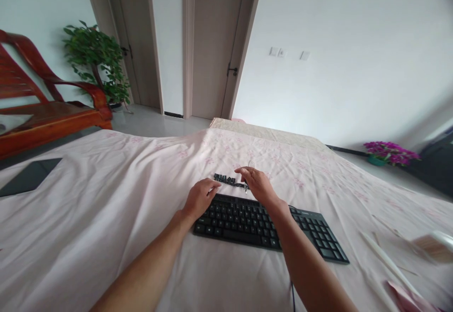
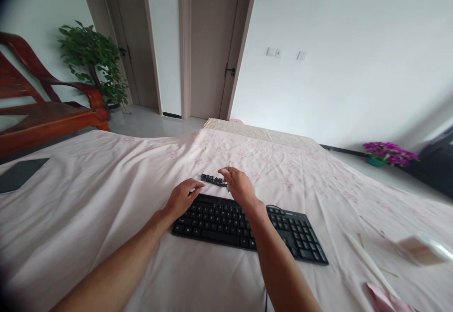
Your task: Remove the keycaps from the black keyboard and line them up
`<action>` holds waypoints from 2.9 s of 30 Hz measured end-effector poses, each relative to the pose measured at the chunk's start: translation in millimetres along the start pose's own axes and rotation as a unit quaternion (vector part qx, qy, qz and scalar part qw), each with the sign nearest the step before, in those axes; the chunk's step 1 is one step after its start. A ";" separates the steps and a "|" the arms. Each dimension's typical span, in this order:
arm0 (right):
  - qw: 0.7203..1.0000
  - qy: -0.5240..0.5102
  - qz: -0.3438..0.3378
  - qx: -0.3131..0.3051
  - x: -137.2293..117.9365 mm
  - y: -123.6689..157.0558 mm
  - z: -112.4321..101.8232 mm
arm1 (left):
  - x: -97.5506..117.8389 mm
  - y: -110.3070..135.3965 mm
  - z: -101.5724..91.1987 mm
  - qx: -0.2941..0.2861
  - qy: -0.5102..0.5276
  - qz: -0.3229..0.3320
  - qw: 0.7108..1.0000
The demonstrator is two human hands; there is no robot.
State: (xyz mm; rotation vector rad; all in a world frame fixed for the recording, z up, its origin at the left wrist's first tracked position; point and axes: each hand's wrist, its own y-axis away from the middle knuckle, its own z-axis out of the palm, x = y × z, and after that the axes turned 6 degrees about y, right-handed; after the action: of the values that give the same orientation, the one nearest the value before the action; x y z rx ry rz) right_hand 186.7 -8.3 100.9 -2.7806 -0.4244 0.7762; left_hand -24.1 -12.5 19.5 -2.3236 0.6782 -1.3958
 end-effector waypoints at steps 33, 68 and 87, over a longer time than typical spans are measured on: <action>0.993 -0.033 -0.097 -0.056 -17.3 42.4 31.4 | 25.5 1.3 12.9 -0.178 -0.014 -0.053 0.983; 0.983 0.161 -0.086 0.034 -11.4 48.0 31.6 | 23.0 4.8 27.4 -0.016 0.244 -0.141 0.959; 0.962 0.207 0.170 -0.055 42.8 -24.1 26.0 | 25.3 4.6 24.8 -0.033 0.029 -0.061 0.997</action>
State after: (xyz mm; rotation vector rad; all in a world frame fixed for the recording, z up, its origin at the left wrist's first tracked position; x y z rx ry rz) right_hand 202.7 31.9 66.1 -3.0529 0.0921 0.2122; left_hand 7.1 -29.4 24.1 -2.4189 0.6171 -1.5208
